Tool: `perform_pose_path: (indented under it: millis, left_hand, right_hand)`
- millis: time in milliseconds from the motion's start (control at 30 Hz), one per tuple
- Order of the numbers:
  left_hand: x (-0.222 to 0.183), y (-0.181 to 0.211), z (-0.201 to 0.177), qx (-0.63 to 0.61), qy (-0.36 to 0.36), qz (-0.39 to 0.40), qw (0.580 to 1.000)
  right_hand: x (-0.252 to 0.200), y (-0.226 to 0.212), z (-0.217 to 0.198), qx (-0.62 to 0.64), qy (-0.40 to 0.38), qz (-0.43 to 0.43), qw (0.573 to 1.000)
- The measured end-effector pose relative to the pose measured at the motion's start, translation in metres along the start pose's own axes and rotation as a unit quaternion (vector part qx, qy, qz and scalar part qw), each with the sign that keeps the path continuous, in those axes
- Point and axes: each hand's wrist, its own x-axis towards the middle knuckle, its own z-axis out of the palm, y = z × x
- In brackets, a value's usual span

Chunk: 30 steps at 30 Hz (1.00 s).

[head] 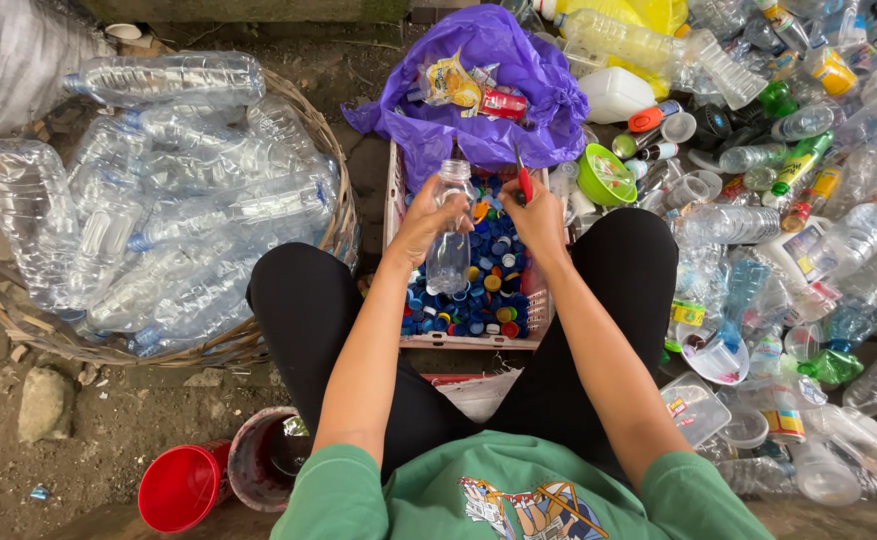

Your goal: The person sits on the ground and uses scissors to cut labels off plastic bottles. They remove the labels, place the bottles in a basket, and occasionally rinse the bottles in a bucket.

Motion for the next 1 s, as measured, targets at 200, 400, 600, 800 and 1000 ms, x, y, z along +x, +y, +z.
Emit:
perform_pose_path:
  millis: [200,400,600,800,1000]
  left_hand:
    - [-0.009,0.029,0.027,0.102,0.121,0.089,0.983]
    - [-0.008,0.001,0.024,0.278,0.22,0.171,0.919]
    - [-0.007,-0.023,0.029,0.292,0.179,0.141,0.929]
    - [-0.014,-0.008,0.038,0.361,0.187,0.211,0.889]
    - [-0.011,-0.014,0.038,0.4,0.223,0.261,0.849]
  right_hand:
    - [-0.01,-0.016,0.004,0.211,-0.02,0.012,0.977]
    - [-0.035,-0.032,0.02,0.296,-0.124,-0.046,0.946]
    - [-0.031,-0.022,0.032,0.29,-0.105,-0.032,0.951]
    - [-0.027,0.001,0.037,0.378,-0.156,0.037,0.912]
    - [-0.03,-0.016,0.032,0.385,-0.164,0.049,0.907]
